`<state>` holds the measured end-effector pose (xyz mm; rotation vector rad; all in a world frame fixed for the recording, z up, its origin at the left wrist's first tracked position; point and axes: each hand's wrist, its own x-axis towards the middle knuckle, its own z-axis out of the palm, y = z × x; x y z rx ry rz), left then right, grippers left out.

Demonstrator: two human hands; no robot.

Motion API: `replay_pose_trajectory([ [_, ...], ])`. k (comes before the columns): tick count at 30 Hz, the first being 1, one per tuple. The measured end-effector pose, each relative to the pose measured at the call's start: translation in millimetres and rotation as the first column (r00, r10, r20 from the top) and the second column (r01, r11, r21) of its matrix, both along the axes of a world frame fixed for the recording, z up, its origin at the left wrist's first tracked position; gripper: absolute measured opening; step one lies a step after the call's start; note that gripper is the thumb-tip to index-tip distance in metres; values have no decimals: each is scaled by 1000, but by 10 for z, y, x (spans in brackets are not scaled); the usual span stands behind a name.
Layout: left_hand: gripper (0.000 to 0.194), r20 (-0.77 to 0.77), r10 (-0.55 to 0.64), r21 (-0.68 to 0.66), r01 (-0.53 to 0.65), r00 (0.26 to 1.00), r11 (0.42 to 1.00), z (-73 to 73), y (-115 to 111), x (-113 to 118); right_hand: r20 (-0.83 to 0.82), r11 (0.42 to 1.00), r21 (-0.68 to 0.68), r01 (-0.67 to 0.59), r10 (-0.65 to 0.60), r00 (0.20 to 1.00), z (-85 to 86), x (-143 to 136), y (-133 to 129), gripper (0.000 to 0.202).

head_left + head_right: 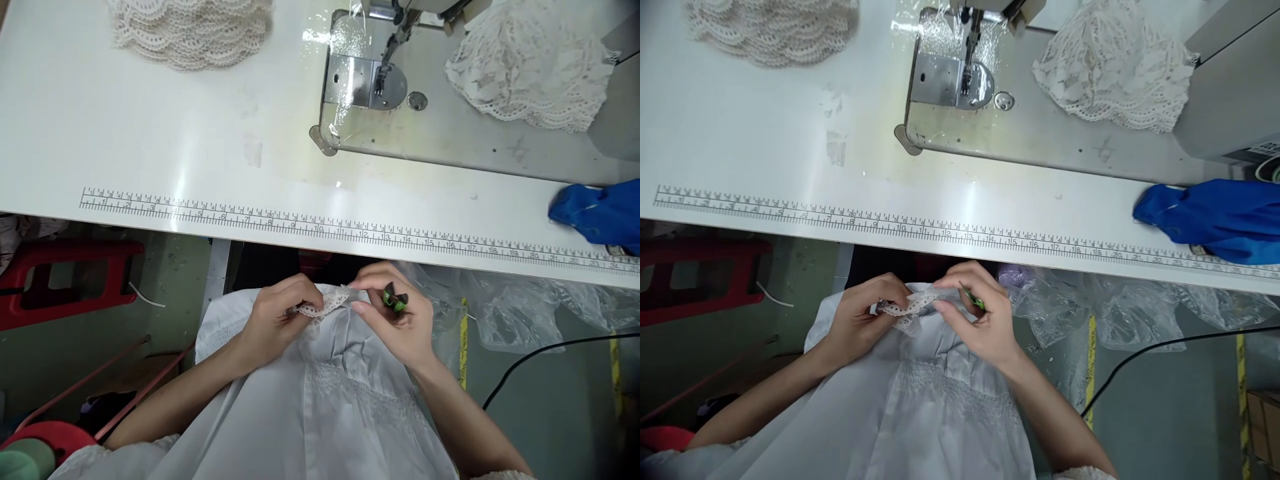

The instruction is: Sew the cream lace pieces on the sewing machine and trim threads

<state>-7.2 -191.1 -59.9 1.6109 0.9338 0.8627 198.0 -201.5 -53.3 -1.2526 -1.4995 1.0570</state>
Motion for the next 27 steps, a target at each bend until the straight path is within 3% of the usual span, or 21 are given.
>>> replay_pose_trajectory([
  [5,9,-36,17,-44,-19,999,999,10,-12,7,110,993,63,-100,93,990,22,-91,17,22],
  [11,5,-109,66,-65,-74,992,995,29,-17,13,116,986,91,-138,127,985,-59,-62,-23,26],
  [16,9,-192,40,62,-28,981,998,30,-13,47,100,991,101,-84,73,992,-53,-56,-29,24],
  [20,17,-284,106,191,-52,953,980,1,-28,69,98,992,106,-73,63,993,-32,-61,-33,24],
  [27,24,-239,86,194,-39,967,980,-5,-8,46,36,995,3,-102,102,994,-6,-49,-59,16],
])
